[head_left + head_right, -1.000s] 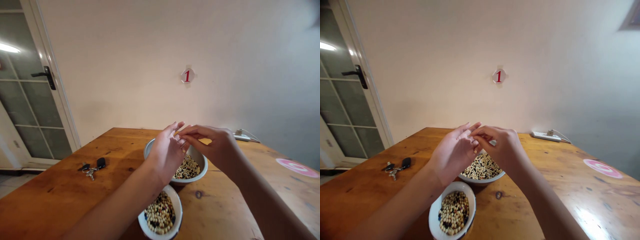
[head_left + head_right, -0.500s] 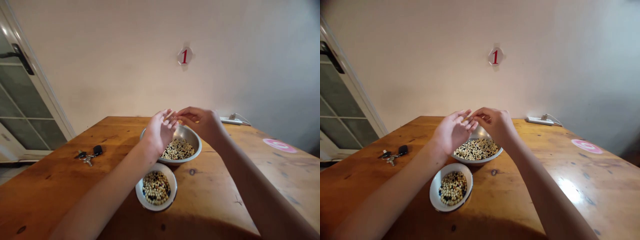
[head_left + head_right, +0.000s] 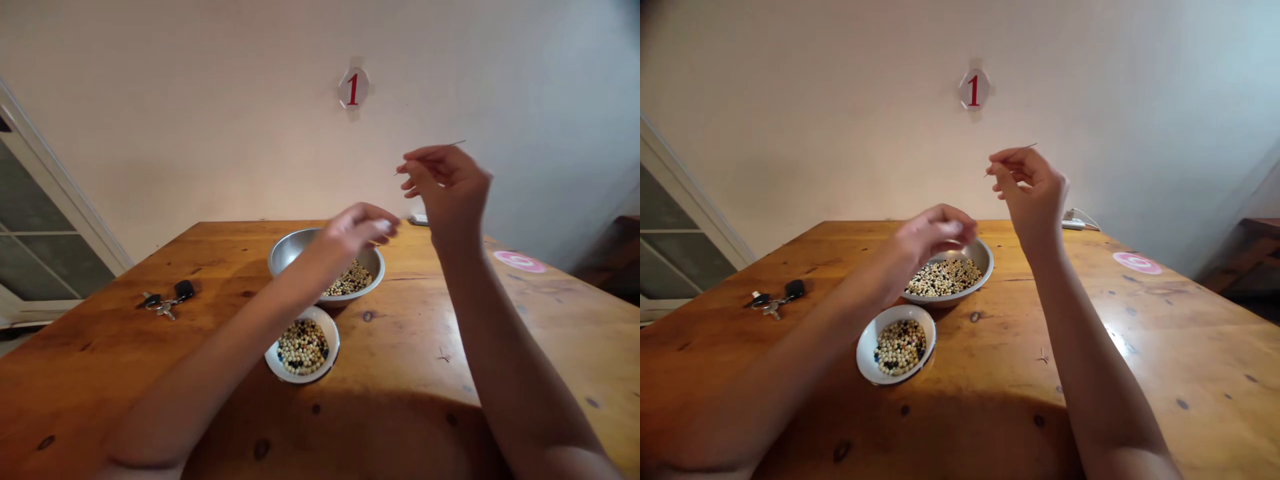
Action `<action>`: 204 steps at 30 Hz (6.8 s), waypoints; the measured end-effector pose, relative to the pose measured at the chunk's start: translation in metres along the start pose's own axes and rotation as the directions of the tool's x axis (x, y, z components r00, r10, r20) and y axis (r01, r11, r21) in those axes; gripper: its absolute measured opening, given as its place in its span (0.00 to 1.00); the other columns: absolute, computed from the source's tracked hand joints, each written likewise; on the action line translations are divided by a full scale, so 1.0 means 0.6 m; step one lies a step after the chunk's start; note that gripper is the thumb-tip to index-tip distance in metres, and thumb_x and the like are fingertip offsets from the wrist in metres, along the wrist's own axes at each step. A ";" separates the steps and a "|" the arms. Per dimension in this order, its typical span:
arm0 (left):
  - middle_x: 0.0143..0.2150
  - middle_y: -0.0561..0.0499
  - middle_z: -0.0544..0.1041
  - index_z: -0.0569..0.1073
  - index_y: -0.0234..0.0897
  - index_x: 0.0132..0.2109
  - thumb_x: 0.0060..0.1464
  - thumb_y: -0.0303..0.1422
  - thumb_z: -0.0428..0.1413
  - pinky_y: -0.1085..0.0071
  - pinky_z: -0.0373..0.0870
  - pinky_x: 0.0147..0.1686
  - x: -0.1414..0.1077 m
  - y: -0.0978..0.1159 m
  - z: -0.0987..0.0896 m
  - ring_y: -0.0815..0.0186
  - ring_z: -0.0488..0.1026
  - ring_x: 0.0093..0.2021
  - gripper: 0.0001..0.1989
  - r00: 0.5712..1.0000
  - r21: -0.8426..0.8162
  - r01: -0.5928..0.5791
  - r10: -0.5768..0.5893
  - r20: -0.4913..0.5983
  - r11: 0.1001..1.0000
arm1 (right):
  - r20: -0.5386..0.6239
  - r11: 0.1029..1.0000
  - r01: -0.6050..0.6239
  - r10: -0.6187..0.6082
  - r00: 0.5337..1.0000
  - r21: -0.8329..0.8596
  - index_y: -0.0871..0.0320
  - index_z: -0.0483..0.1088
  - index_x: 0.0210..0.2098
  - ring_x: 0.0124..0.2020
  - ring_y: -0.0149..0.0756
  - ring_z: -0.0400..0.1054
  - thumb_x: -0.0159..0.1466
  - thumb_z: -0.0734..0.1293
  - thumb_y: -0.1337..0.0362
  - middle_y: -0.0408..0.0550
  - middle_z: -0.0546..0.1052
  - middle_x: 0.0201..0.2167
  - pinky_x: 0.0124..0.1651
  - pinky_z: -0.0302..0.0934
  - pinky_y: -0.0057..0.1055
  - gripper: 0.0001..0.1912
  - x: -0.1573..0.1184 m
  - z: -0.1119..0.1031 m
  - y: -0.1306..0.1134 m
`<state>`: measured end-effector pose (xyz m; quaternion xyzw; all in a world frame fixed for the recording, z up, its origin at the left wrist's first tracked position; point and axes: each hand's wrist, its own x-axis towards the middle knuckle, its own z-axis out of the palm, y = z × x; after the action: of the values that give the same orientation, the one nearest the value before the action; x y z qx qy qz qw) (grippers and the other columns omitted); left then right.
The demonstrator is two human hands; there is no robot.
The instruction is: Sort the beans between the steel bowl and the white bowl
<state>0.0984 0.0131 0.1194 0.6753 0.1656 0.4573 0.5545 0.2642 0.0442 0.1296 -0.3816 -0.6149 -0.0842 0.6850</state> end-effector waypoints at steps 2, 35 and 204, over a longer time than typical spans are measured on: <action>0.32 0.51 0.73 0.72 0.36 0.33 0.49 0.31 0.51 0.71 0.61 0.41 -0.011 0.011 0.006 0.67 0.68 0.36 0.06 0.994 0.280 -0.075 0.049 0.101 0.957 | -0.055 1.000 -0.005 0.005 0.998 0.005 0.56 0.69 0.35 0.25 0.28 0.67 0.59 0.62 0.63 0.45 0.75 0.30 0.27 0.64 0.26 0.07 0.005 -0.010 -0.008; 0.42 0.43 0.73 0.70 0.38 0.42 0.47 0.27 0.45 0.68 0.63 0.35 0.043 -0.148 -0.166 0.58 0.69 0.39 0.15 0.743 0.996 -0.086 -0.665 0.073 0.014 | 0.952 0.912 0.273 0.284 0.118 -0.306 0.55 0.71 0.35 0.31 0.36 0.68 0.55 0.57 0.70 0.49 0.76 0.31 0.31 0.55 0.29 0.14 -0.127 0.115 0.098; 0.34 0.54 0.76 0.70 0.38 0.39 0.51 0.31 0.55 0.78 0.70 0.36 -0.004 0.033 -0.096 0.73 0.74 0.35 0.07 0.801 0.785 -0.505 0.533 0.272 0.358 | 0.583 0.844 0.486 -0.283 0.762 -0.226 0.58 0.60 0.23 0.23 0.27 0.57 0.55 0.59 0.73 0.43 0.62 0.25 0.26 0.54 0.27 0.06 -0.046 0.005 -0.125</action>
<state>0.0454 0.0393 0.1344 0.8628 0.1471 0.4837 -0.0077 0.2116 -0.0160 0.1358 -0.3724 -0.8182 -0.2296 0.3730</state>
